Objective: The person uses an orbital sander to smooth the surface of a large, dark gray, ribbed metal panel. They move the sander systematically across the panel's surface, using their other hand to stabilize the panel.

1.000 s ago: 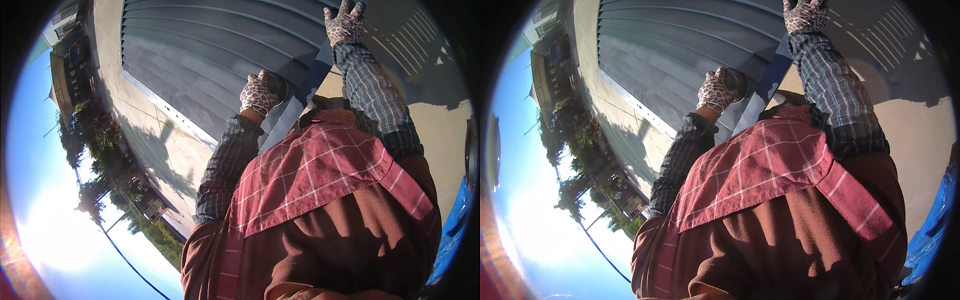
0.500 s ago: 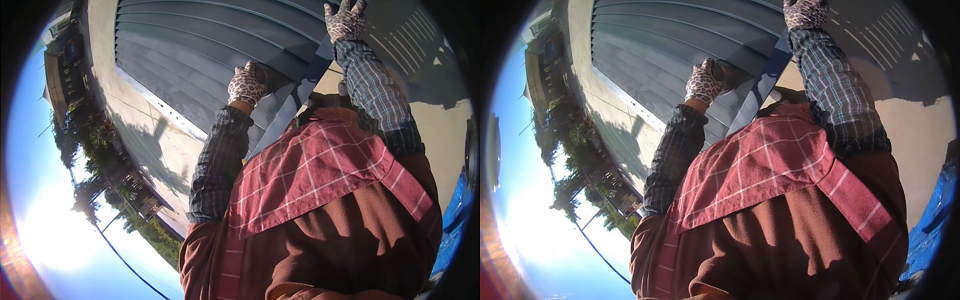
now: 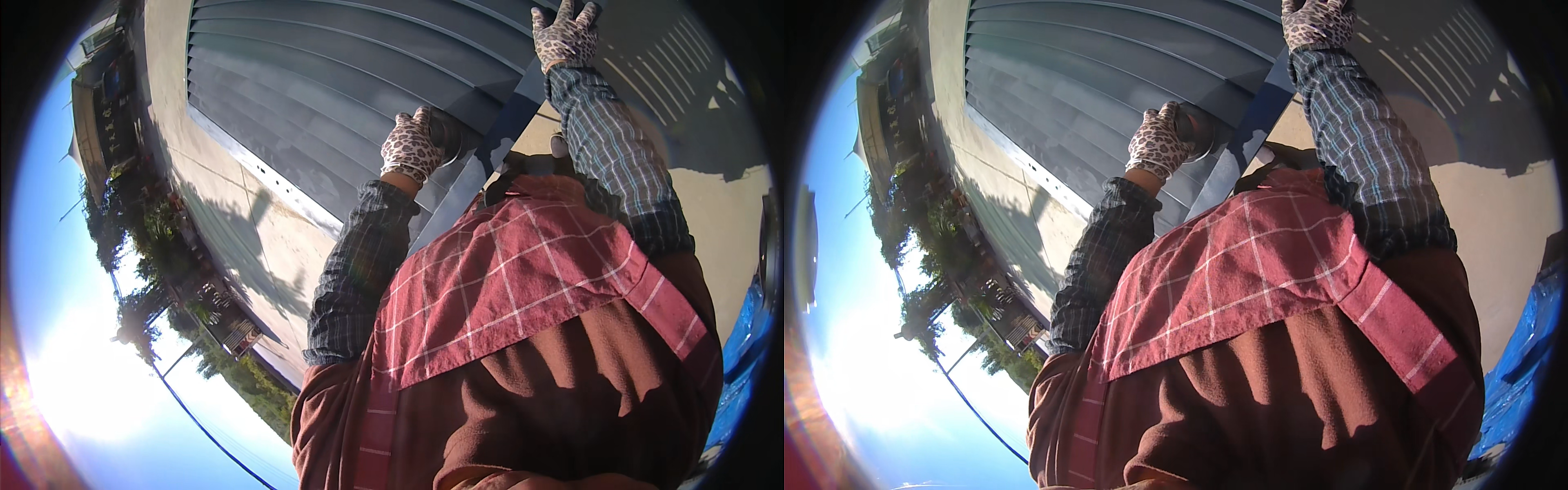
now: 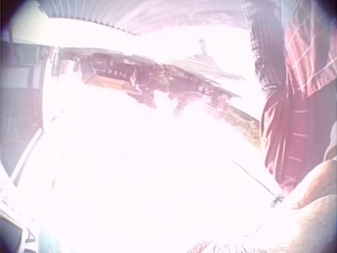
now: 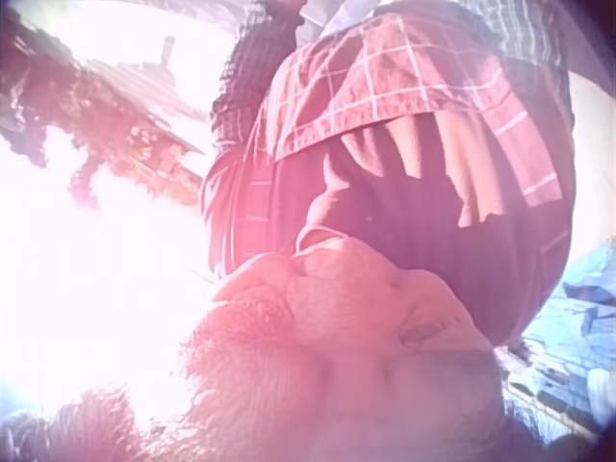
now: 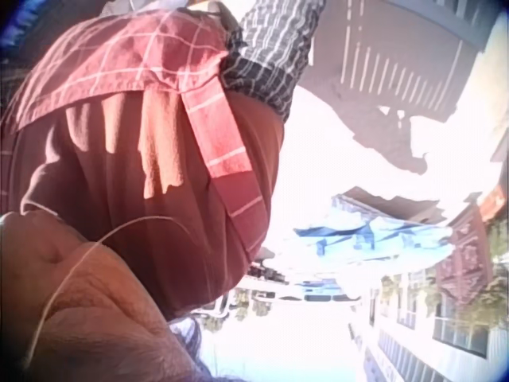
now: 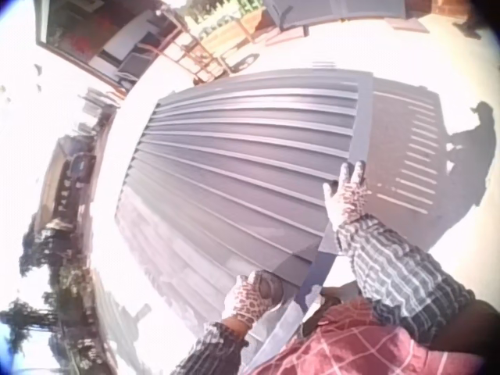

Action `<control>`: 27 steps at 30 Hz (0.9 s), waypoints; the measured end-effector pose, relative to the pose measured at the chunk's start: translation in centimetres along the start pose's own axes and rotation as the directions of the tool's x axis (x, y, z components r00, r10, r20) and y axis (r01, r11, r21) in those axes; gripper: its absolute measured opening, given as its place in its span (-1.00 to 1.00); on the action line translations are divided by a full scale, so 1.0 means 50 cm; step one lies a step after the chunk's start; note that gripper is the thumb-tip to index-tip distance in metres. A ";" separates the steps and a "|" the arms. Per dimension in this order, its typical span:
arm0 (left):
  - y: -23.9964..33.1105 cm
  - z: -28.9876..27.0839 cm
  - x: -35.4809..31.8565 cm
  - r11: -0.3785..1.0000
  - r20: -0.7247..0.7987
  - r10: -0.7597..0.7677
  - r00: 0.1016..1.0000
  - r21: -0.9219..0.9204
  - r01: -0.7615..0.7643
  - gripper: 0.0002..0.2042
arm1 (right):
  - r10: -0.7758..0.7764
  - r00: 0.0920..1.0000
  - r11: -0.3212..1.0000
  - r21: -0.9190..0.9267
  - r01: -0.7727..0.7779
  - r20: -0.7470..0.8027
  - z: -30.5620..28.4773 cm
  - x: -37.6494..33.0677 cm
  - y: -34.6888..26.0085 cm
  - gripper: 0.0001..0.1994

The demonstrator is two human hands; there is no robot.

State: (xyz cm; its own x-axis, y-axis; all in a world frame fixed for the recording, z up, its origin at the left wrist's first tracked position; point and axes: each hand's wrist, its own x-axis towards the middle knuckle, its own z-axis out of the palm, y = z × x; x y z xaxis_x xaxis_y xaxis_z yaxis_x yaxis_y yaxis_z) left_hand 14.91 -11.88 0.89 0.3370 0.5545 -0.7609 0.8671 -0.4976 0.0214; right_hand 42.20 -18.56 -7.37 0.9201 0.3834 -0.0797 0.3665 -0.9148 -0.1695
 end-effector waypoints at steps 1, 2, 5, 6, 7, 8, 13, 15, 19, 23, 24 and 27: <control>-0.013 -0.007 0.009 0.999 -0.024 -0.046 0.999 -0.030 0.045 -0.20 | 0.007 1.000 1.000 0.014 -0.007 0.007 0.003 0.003 0.001 -0.21; -0.028 -0.014 0.014 0.997 -0.046 -0.064 0.997 -0.046 0.062 -0.20 | 0.021 0.999 0.999 0.027 -0.022 0.024 -0.001 0.001 -0.003 -0.21; -0.047 -0.032 0.027 0.994 -0.061 -0.082 0.995 -0.071 0.078 -0.18 | 0.019 1.000 0.999 0.042 -0.018 -0.015 0.000 -0.004 -0.009 -0.20; -0.040 -0.030 0.025 0.997 -0.052 -0.065 0.997 -0.042 0.062 -0.19 | 0.011 1.000 0.999 0.041 -0.010 -0.023 0.008 -0.003 -0.004 -0.20; -0.026 -0.023 0.020 0.999 -0.043 -0.048 0.998 -0.013 0.047 -0.19 | 0.004 0.999 0.999 0.040 -0.002 -0.032 0.014 -0.001 0.001 -0.20; -0.015 -0.013 0.015 0.999 -0.030 -0.032 0.999 0.014 0.033 -0.19 | -0.006 0.999 0.999 0.037 0.007 -0.037 0.011 -0.002 0.001 -0.20; -0.021 -0.003 0.002 1.000 -0.011 0.007 1.000 0.029 -0.007 -0.18 | -0.012 0.999 0.998 0.058 0.014 -0.031 0.005 -0.007 0.000 -0.20; -0.037 -0.023 0.016 0.999 -0.046 -0.044 0.998 -0.019 0.043 -0.17 | -0.011 0.999 0.998 0.056 0.012 -0.032 0.006 -0.006 -0.001 -0.19; -0.029 -0.026 0.017 0.999 -0.043 -0.053 0.998 -0.008 0.053 -0.20 | -0.014 0.998 0.999 0.046 0.017 -0.053 0.014 -0.002 0.004 -0.19; -0.011 -0.016 -0.008 0.999 0.009 0.019 1.000 0.038 -0.019 -0.18 | -0.001 0.999 1.000 0.017 0.000 0.033 -0.022 -0.014 -0.015 -0.19; -0.005 -0.020 -0.009 0.999 0.032 0.028 0.999 0.033 -0.029 -0.18 | 0.002 0.999 1.000 -0.001 -0.002 0.052 -0.026 -0.014 -0.014 -0.19; -0.022 -0.021 -0.005 1.000 0.007 -0.021 1.000 0.006 0.021 -0.20 | 0.009 0.999 1.000 -0.004 -0.009 0.037 -0.013 -0.010 -0.009 -0.20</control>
State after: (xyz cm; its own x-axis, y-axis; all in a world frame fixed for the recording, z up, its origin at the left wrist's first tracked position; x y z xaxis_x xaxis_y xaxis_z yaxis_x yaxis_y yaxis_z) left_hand 14.25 -10.78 1.72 0.3160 0.5601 -0.7658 0.8718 -0.4898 0.0015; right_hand 41.64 -18.41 -6.62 0.9177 0.3794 -0.1174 0.3588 -0.9188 -0.1645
